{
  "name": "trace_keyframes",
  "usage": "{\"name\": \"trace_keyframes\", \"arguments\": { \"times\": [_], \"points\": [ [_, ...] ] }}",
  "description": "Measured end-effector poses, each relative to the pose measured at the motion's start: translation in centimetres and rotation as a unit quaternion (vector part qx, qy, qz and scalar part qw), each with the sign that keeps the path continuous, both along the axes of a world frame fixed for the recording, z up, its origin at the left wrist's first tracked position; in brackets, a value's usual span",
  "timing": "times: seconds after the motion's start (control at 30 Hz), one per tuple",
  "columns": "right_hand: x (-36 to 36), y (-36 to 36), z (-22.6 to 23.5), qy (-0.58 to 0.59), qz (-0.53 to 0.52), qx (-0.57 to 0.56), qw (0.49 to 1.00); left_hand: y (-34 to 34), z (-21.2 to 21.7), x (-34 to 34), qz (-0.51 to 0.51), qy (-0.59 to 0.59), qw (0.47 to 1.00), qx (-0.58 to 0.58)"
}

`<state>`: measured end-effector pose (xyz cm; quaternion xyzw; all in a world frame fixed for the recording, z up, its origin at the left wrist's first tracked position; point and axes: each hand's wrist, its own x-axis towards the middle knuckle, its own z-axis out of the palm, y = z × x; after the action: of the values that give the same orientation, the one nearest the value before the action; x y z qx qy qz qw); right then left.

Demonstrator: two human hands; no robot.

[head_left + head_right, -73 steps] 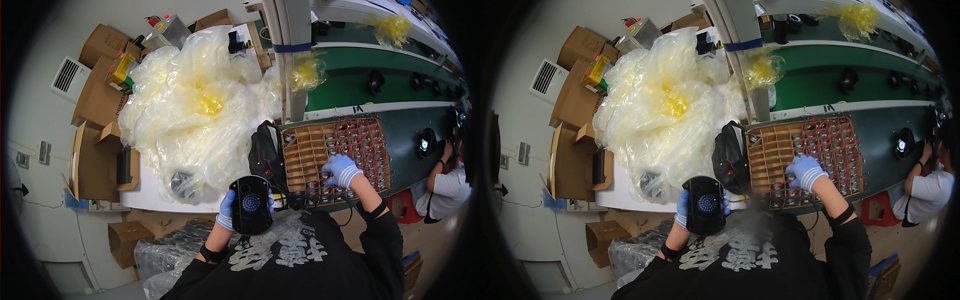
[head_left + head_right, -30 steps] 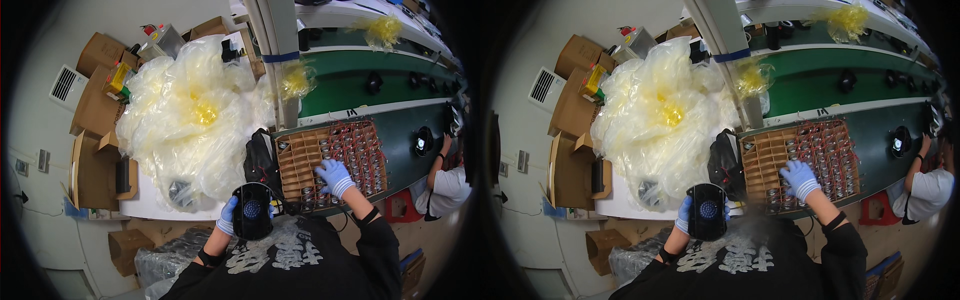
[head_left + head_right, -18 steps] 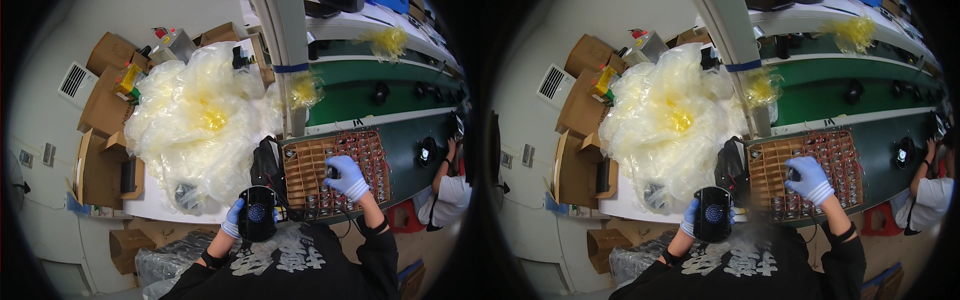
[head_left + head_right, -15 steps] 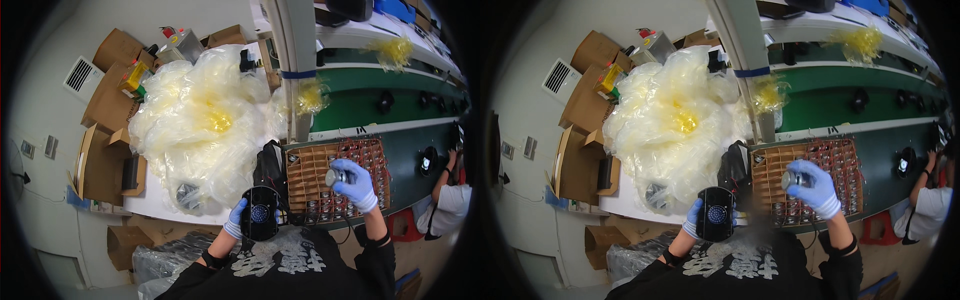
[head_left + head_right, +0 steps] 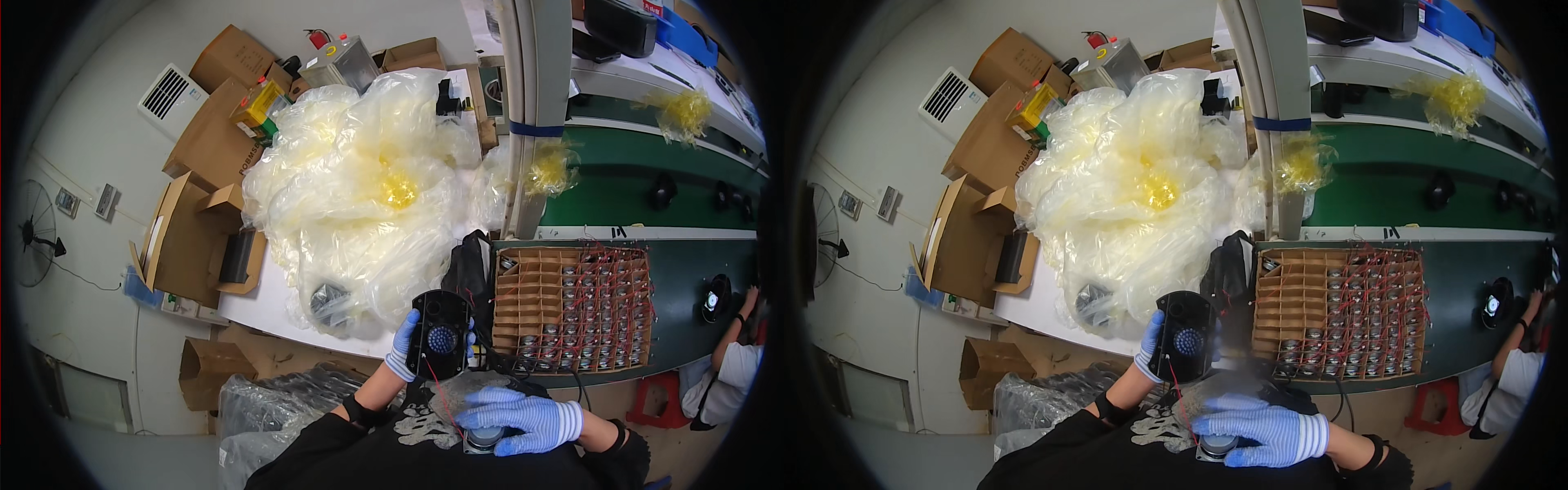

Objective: Assembling small electronic components into black plastic housings at a workstation.

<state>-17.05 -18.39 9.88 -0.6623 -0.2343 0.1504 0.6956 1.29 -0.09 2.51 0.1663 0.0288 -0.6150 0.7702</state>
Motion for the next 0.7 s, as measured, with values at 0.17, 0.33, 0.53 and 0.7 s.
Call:
{"name": "trace_keyframes", "arguments": {
  "times": [0.17, 0.33, 0.53, 0.7],
  "points": [
    [0.4, -0.7, 0.7, -0.065, -0.017, -0.119, 0.991, 0.1, -0.2, 0.1, 0.011, -0.001, 1.000, -0.027],
    [0.4, -2.4, 2.0, -0.045, -0.090, -0.083, 0.991, -0.2, -0.2, 0.3, 0.004, -0.008, 1.000, -0.012],
    [3.0, -2.6, 4.6, -0.143, -0.287, -0.056, 0.946, -0.3, -1.2, -0.6, -0.012, -0.002, 0.999, 0.031],
    [4.9, -0.4, 3.2, -0.260, -0.298, -0.119, 0.911, -1.2, -0.6, -1.2, -0.017, -0.003, 1.000, 0.016]
  ]
}}
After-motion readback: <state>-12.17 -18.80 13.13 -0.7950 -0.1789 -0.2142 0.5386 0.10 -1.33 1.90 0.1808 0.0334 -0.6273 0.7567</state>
